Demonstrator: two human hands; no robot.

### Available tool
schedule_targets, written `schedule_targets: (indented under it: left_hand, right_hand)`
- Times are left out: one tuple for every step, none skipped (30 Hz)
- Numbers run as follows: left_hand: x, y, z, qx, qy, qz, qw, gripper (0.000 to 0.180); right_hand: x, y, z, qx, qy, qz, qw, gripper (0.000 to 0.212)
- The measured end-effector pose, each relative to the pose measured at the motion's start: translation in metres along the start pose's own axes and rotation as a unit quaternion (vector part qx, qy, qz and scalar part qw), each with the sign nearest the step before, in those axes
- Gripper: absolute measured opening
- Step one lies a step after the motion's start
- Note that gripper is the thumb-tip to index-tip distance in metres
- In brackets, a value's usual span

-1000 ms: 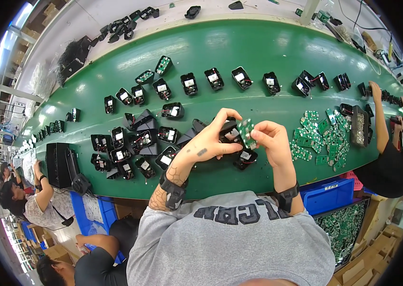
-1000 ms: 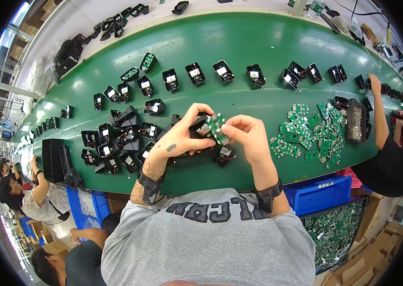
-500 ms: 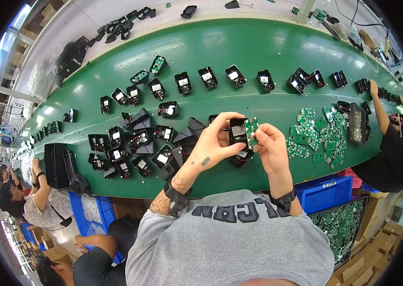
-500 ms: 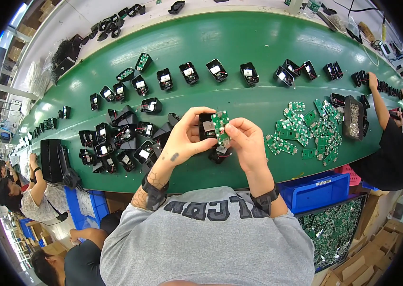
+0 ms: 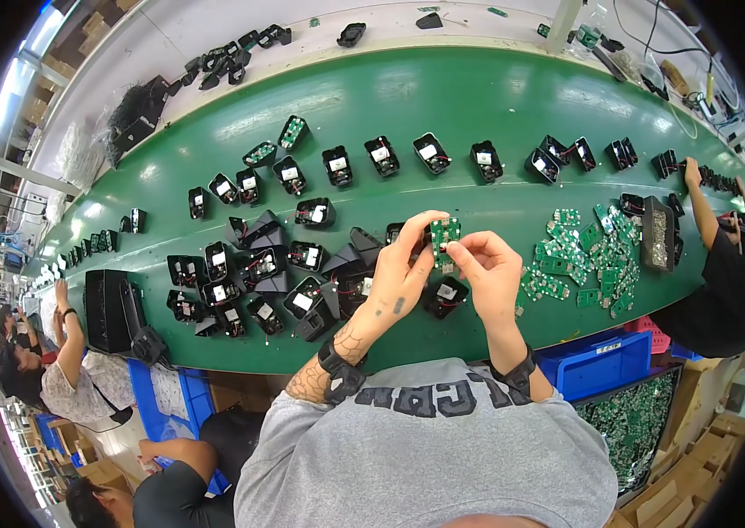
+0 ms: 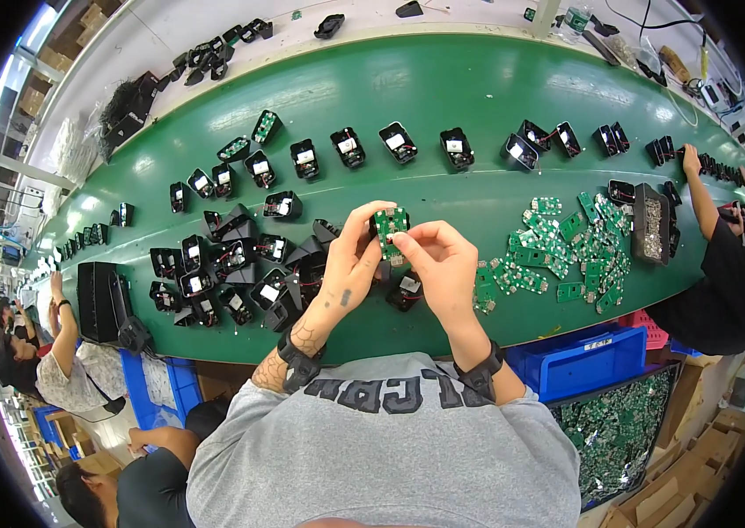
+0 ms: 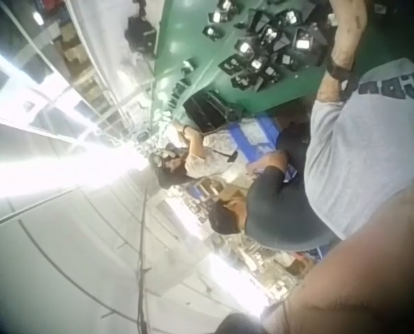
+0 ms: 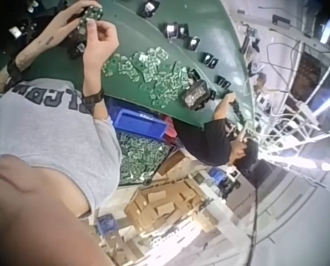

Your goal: The person picks up a black plastic housing and a green circuit board, fits the board into the housing, and presses it into place. After assembling the unit, the person places it onto the green conveyor belt and reaches for more components.

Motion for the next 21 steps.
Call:
schedule_targets:
  left_hand:
    - [-0.001, 0.001, -0.002, 0.029, 0.001, -0.013, 1.000, 0.042]
    - [-0.002, 0.001, -0.001, 0.028, 0.001, -0.013, 1.000, 0.042]
    - [-0.003, 0.001, -0.001, 0.058, 0.079, -0.023, 0.995, 0.044]
    - [-0.004, 0.002, -0.001, 0.087, 0.157, -0.034, 0.983, 0.047]
    - [-0.005, 0.003, -0.002, 0.087, 0.157, -0.034, 0.983, 0.047]
    - [-0.007, 0.003, -0.003, 0.088, 0.177, -0.036, 0.980, 0.049]
    - [-0.008, 0.004, -0.003, 0.089, 0.197, -0.038, 0.976, 0.052]
    - [-0.009, 0.005, -0.003, 0.088, 0.197, -0.038, 0.976, 0.052]
    - [-0.010, 0.006, -0.001, 0.048, 0.158, -0.045, 0.985, 0.053]
    - [-0.011, 0.007, 0.002, 0.008, 0.118, -0.051, 0.992, 0.054]
    - [-0.010, 0.007, 0.003, 0.009, 0.118, -0.052, 0.992, 0.054]
    - [-0.010, 0.008, 0.003, 0.036, 0.123, -0.070, 0.989, 0.055]
    - [-0.011, 0.008, 0.002, 0.064, 0.127, -0.087, 0.986, 0.056]
    - [-0.012, 0.009, 0.002, 0.064, 0.127, -0.086, 0.986, 0.056]
    - [-0.013, 0.011, 0.002, 0.057, 0.130, -0.077, 0.987, 0.056]
    - [-0.014, 0.011, 0.001, 0.049, 0.133, -0.068, 0.988, 0.056]
    - [-0.015, 0.011, 0.000, 0.049, 0.133, -0.068, 0.988, 0.056]
    - [-0.017, 0.010, -0.001, 0.031, 0.120, -0.073, 0.990, 0.055]
    - [-0.018, 0.009, -0.001, 0.013, 0.107, -0.078, 0.991, 0.054]
    - [-0.019, 0.009, 0.000, 0.012, 0.107, -0.078, 0.991, 0.054]
    - [-0.021, 0.009, -0.001, 0.036, 0.090, -0.079, 0.992, 0.053]
  right_hand:
    - [0.001, -0.001, -0.001, 0.003, 0.021, -0.009, 1.000, 0.009]
    - [0.002, -0.002, -0.001, 0.006, 0.041, -0.018, 0.999, 0.010]
    - [0.003, -0.002, -0.003, 0.006, 0.041, -0.018, 0.999, 0.010]
    - [0.004, -0.003, -0.004, -0.001, 0.041, -0.026, 0.999, 0.010]
    - [0.004, -0.003, -0.005, -0.009, 0.041, -0.035, 0.999, 0.011]
    - [0.004, -0.003, -0.006, -0.008, 0.041, -0.035, 0.999, 0.011]
    - [0.004, -0.002, -0.007, 0.000, 0.069, -0.036, 0.997, 0.013]
    - [0.004, -0.002, -0.009, 0.009, 0.098, -0.038, 0.994, 0.015]
    - [0.004, -0.003, -0.012, 0.009, 0.098, -0.036, 0.994, 0.015]
    - [0.005, -0.006, -0.015, -0.001, 0.096, -0.037, 0.995, 0.016]
    - [0.006, -0.008, -0.018, -0.011, 0.094, -0.039, 0.995, 0.016]
    - [0.010, -0.011, -0.021, -0.011, 0.094, -0.039, 0.995, 0.016]
    - [0.013, -0.014, -0.023, -0.005, 0.187, -0.069, 0.980, 0.018]
    - [0.015, -0.016, -0.022, 0.001, 0.278, -0.098, 0.956, 0.021]
    - [0.016, -0.017, -0.020, 0.000, 0.278, -0.098, 0.956, 0.021]
    - [0.015, -0.018, -0.018, 0.035, 0.246, -0.104, 0.963, 0.023]
    - [0.015, -0.018, -0.016, 0.070, 0.214, -0.111, 0.968, 0.026]
    - [0.014, -0.020, -0.011, 0.070, 0.214, -0.111, 0.968, 0.026]
    - [0.012, -0.020, -0.007, 0.054, 0.116, -0.124, 0.984, 0.032]
    - [0.010, -0.020, -0.006, 0.037, 0.017, -0.135, 0.990, 0.039]
    - [0.007, -0.018, -0.007, 0.000, -0.021, -0.161, 0.987, 0.042]
Point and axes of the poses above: each hand's wrist, its own y-axis away from the middle knuckle, its own x-axis out of the back of the hand, z = x × y, the point moved 4 cm from there along -y, towards the middle knuckle, and after that the axes turned 12 degrees about z, right-handed, at the moved point
